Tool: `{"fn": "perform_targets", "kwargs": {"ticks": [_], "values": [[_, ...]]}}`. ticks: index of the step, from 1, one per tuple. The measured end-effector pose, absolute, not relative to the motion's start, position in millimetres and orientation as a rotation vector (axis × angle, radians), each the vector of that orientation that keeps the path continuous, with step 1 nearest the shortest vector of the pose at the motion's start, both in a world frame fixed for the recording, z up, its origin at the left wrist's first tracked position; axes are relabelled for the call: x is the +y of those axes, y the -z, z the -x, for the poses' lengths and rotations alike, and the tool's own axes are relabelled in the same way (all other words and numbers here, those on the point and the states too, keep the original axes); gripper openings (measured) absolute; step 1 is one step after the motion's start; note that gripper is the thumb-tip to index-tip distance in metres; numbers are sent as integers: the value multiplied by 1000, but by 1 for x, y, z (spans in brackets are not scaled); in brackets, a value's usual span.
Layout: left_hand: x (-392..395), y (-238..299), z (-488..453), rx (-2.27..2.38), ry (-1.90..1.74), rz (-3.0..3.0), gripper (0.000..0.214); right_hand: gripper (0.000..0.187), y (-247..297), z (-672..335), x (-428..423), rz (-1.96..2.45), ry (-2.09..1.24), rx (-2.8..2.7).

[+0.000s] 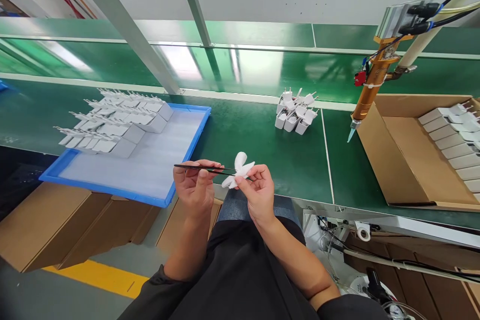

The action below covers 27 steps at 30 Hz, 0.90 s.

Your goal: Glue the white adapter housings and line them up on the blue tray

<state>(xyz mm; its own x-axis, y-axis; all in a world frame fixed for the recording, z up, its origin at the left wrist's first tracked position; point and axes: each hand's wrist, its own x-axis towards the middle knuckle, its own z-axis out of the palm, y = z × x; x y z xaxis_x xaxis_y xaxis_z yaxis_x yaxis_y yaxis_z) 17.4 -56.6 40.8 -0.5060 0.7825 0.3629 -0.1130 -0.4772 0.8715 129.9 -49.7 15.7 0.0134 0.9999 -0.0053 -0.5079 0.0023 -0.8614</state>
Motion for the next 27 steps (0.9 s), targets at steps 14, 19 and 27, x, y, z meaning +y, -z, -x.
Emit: {"fn": "perform_targets", "kwargs": {"ticks": [14, 19, 27], "values": [[-47, -35, -2, 999, -1991, -848, 35, 35, 2, -217, -7, 994, -1198, -949], [-45, -36, -6, 909, -1963, -806, 33, 27, 1, -237, -10, 1011, -1122, -1071], [-47, -43, -26, 748, -1893, -828, 25, 22, -20, -198, -42, 674, -1557, -1084]]}}
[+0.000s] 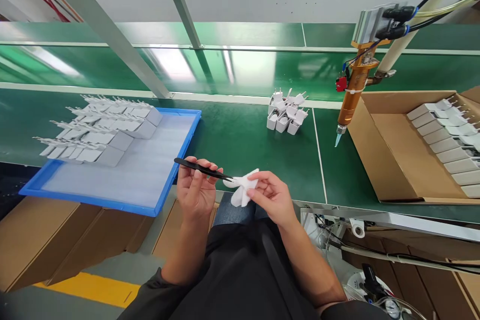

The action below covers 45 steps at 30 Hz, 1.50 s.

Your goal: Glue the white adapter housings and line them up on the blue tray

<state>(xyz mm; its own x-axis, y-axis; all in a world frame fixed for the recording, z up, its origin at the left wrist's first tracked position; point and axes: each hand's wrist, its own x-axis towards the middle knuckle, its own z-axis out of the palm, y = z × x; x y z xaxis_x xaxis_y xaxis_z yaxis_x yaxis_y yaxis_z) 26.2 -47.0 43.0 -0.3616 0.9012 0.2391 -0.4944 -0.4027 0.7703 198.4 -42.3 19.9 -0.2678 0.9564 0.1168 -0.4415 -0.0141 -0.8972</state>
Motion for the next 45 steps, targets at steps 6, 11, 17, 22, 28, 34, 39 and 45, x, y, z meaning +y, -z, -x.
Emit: {"fn": "perform_targets", "kwargs": {"ticks": [6, 11, 17, 22, 28, 34, 39, 45], "values": [[-51, -42, -32, 802, -1898, -880, 25, 23, -23, -180, -44, 739, -1578, -1071], [-57, -40, -34, 673, -1858, -1030, 19, 21, -21, -183, -37, 787, -1514, -1162], [-41, -55, -6, 619, -1534, -1269, 10, 13, -44, -219, -11, 816, -975, -1610], [-7, -111, 19, 828, -1119, -1381, 27, 8, -93, -253, 19, 710, -467, -1930], [22, -180, -29, 1069, -773, -2064, 25, 13, -151, -259, 50, 566, -139, -2031], [38, -182, -47, 1016, -892, -2047, 24, 15, -163, -256, 73, 481, -249, -1865], [47, -171, -42, 920, -817, -1858, 25, 16, -149, -255, 87, 518, -426, -1804], [60, -169, -42, 818, -776, -1704, 31, 13, -145, -252, 98, 505, -488, -1779]]}}
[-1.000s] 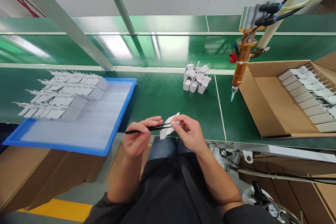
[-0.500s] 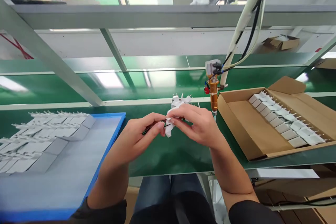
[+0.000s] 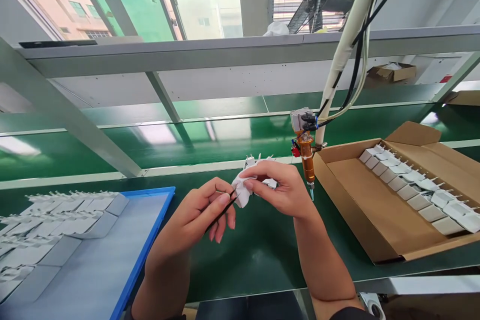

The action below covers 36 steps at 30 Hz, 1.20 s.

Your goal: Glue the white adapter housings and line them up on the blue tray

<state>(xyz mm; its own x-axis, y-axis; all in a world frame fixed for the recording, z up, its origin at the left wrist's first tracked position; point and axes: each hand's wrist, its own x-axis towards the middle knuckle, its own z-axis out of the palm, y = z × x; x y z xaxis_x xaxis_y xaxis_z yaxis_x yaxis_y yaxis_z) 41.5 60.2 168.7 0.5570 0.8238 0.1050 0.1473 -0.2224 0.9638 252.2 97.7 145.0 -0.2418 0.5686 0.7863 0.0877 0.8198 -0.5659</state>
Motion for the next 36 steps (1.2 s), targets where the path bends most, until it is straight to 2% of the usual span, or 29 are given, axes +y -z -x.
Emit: {"fn": "perform_targets", "kwargs": {"ticks": [16, 36], "values": [[64, -168, -44, 807, -771, -1683, 27, 11, -146, -251, 101, 435, -461, -1824], [65, -167, -48, 1084, -871, -1993, 17, 19, -146, -247, 96, 565, -69, -1948]]}}
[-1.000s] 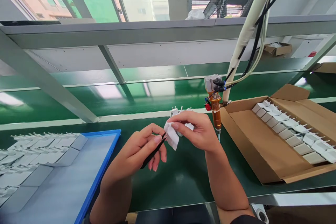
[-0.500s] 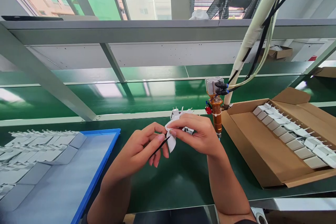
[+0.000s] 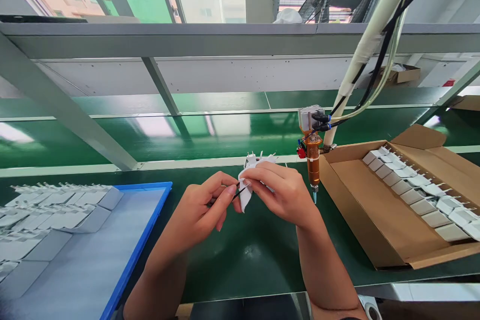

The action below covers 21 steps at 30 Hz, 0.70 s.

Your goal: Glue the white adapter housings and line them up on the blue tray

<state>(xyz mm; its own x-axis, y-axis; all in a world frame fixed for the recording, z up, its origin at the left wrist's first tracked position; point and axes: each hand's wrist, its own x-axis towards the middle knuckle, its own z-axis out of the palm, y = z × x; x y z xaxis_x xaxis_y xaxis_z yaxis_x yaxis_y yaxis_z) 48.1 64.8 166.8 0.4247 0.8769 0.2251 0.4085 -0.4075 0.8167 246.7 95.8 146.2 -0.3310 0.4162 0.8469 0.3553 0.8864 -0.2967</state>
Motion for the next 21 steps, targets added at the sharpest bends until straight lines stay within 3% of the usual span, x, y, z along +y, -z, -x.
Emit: {"fn": "perform_targets", "kwargs": {"ticks": [7, 13, 21], "values": [[62, -171, -47, 1045, -831, -1883, 21, 18, -140, -248, 107, 698, 115, -1785], [61, -170, -42, 943, -841, -1755, 23, 19, -145, -259, 107, 599, -140, -1829], [63, -169, -43, 919, -836, -1746, 23, 26, -150, -250, 99, 453, -200, -1861]]}}
